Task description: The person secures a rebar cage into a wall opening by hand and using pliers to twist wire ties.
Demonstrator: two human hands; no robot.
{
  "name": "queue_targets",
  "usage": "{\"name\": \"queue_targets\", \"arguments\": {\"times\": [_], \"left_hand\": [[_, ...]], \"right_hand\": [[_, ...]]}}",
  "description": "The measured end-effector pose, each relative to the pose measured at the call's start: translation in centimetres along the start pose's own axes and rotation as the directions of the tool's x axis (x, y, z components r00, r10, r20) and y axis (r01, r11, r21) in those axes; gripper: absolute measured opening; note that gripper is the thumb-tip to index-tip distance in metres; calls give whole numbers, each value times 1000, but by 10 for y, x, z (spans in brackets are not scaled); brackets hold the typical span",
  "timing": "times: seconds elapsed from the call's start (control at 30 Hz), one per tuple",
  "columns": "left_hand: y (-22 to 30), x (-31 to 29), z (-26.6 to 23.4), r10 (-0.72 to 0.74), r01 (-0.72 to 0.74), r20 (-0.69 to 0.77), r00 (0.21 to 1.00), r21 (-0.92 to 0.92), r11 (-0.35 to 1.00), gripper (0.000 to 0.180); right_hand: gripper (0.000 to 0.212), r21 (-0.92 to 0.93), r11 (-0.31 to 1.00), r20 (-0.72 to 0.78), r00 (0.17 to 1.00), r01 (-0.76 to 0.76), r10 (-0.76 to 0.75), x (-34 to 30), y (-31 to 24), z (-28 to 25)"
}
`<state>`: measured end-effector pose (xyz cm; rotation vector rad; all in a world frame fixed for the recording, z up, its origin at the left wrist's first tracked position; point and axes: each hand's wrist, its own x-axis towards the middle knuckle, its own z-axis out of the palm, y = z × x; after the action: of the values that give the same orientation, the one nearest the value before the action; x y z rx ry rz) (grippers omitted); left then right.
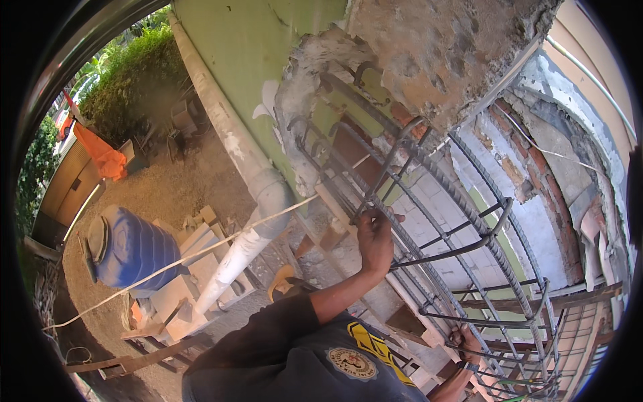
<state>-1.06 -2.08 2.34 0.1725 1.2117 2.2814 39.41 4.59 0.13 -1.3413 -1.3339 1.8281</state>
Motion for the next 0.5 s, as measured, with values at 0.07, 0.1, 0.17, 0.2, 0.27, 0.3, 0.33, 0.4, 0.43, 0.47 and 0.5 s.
{"name": "queue_targets", "arguments": {"times": [0.07,0.1,0.17,0.2,0.27,0.3,0.33,0.4,0.43,0.47,0.5], "left_hand": [[-1,3,4,50,-50,1,999,40,998,27],[1,5,8,54,-54,-12,998,32,998,26],[8,6,11,63,-62,-25,998,40,997,28],[12,6,11,67,-66,-26,997,58,996,31],[17,5,11,69,-67,-22,997,69,995,33],[19,4,10,67,-65,-18,998,63,996,33],[20,3,9,64,-63,-15,998,57,996,33],[15,5,7,149,-144,-35,988,119,982,34],[14,6,6,192,-183,-44,981,151,971,35],[16,6,7,177,-168,-50,983,146,975,36],[19,7,7,162,-153,-56,985,141,978,37]], "right_hand": [[17,86,996,46,999,17,-21,-1,1,1],[18,124,992,40,999,22,-27,1,6,1],[21,155,987,84,996,30,-44,1,3,4],[24,148,988,134,990,34,-54,1,-5,7],[27,153,986,200,974,73,-103,0,-14,10],[29,165,980,216,966,108,-143,1,-16,8],[30,177,974,231,956,143,-182,1,-17,5],[34,221,963,181,964,154,-196,0,-17,2],[34,237,958,186,960,162,-208,0,-16,2],[34,251,952,186,957,173,-223,-1,-17,0],[32,249,950,247,936,190,-252,1,-16,-3]]}}
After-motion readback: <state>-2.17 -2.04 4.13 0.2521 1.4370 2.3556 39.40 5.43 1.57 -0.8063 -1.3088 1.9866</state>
